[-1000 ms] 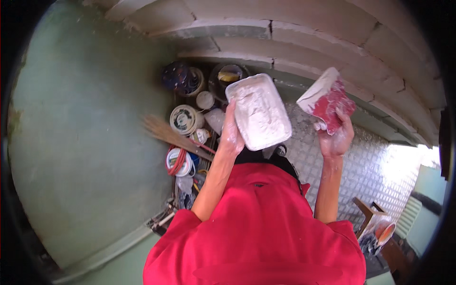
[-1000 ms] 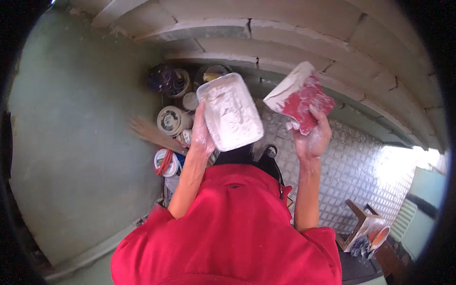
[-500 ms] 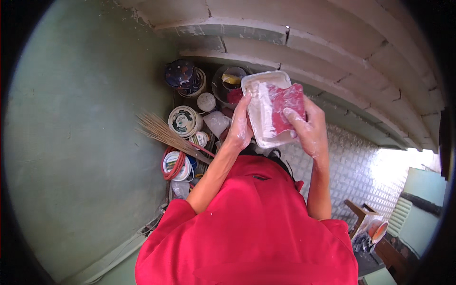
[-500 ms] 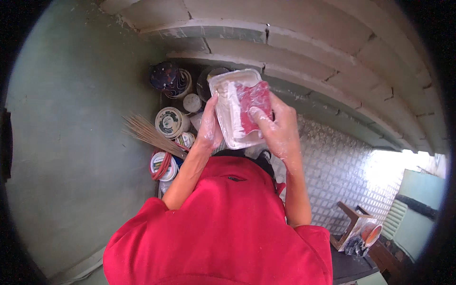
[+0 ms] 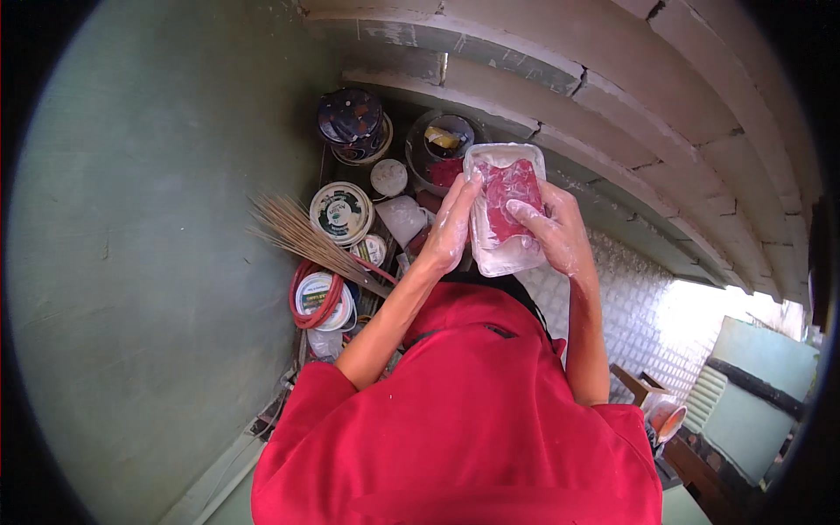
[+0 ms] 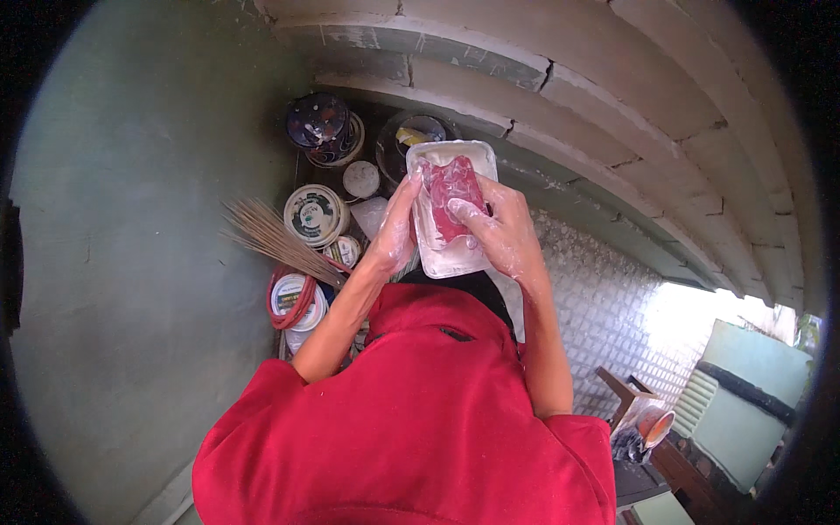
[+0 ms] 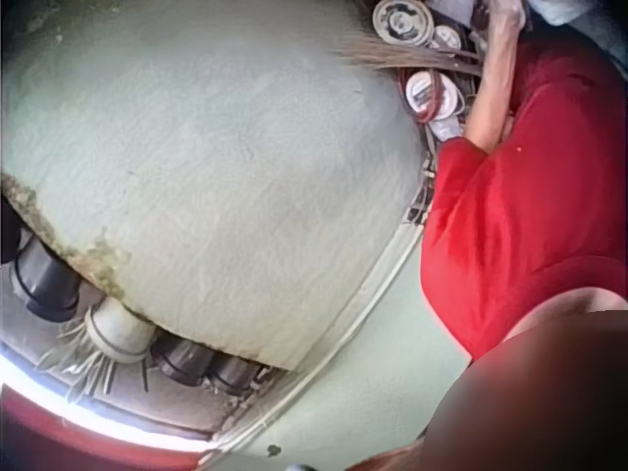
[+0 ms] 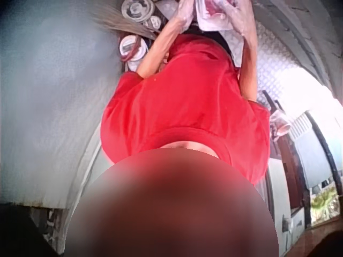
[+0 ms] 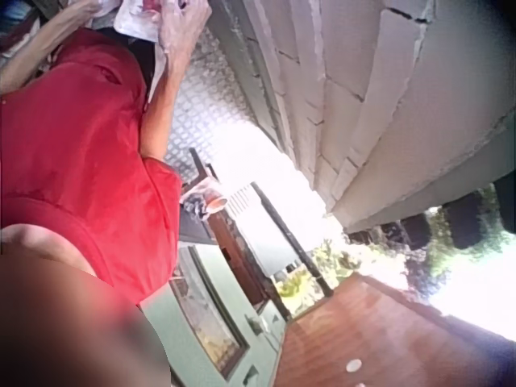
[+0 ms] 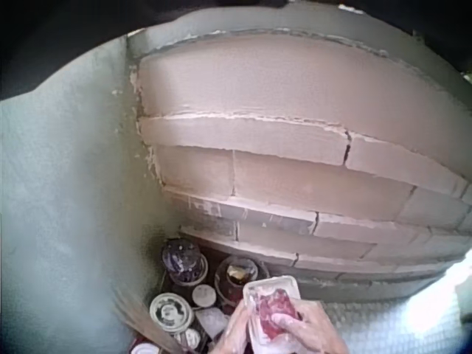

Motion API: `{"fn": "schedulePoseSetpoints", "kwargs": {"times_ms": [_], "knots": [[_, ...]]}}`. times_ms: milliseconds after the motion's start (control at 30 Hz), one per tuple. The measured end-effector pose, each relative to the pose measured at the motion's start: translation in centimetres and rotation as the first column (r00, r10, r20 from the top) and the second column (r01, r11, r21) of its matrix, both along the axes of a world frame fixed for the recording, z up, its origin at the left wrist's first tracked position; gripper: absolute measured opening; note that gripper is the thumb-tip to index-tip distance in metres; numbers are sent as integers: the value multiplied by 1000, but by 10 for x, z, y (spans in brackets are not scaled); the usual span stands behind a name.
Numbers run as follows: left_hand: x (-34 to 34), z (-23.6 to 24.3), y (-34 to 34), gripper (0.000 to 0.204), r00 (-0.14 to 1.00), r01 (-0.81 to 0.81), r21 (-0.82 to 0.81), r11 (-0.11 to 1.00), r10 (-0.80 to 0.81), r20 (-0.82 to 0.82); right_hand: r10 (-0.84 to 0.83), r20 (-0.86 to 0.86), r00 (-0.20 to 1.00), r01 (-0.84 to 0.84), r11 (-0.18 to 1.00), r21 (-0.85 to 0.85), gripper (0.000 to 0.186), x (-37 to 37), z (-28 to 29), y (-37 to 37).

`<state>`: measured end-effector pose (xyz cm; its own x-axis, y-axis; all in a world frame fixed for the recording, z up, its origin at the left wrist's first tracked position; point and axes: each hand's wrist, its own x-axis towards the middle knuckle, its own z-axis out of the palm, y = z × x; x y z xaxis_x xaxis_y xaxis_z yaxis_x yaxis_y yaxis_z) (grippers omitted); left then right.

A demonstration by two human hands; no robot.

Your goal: Applying putty or plaster to cracks in a cinder block wall using a plastic spatula.

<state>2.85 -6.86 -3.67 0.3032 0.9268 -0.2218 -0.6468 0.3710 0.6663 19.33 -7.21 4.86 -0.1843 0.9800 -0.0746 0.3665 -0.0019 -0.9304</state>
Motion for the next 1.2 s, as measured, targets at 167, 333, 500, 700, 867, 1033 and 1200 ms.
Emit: {"fn": "schedulePoseSetpoints", "kwargs": {"times_ms": [167, 333, 500, 700, 867, 1033, 1200], "knots": [[-7, -1, 12, 48, 996, -14, -33, 999, 17, 84, -75, -275, 959, 42, 991, -124, 28, 8, -13, 12], [-22, 13, 19, 59, 991, -99, -74, 992, 106, 84, -102, -370, 923, 70, 993, -100, 34, 11, -1, 19], [-36, 8, 23, 52, 975, -199, -106, 974, 208, 80, -145, -516, 844, -17, 955, -297, 42, 2, -10, 25], [-58, 29, 30, 56, 950, -271, -47, 961, 275, 148, -130, -568, 813, -25, 966, -257, 41, -19, 4, 38], [-91, 28, 57, 57, 903, -411, -19, 911, 410, 130, -226, -578, 784, 190, 974, -123, 34, -68, 15, 75], [-120, 54, 84, 57, 870, -482, 126, 867, 456, 189, -175, -675, 716, 81, 982, -168, 37, -102, 26, 112], [-158, 49, 99, 59, 824, -557, 106, 824, 533, 191, 28, -743, 669, -279, 936, -216, 39, -141, 37, 122]]}}
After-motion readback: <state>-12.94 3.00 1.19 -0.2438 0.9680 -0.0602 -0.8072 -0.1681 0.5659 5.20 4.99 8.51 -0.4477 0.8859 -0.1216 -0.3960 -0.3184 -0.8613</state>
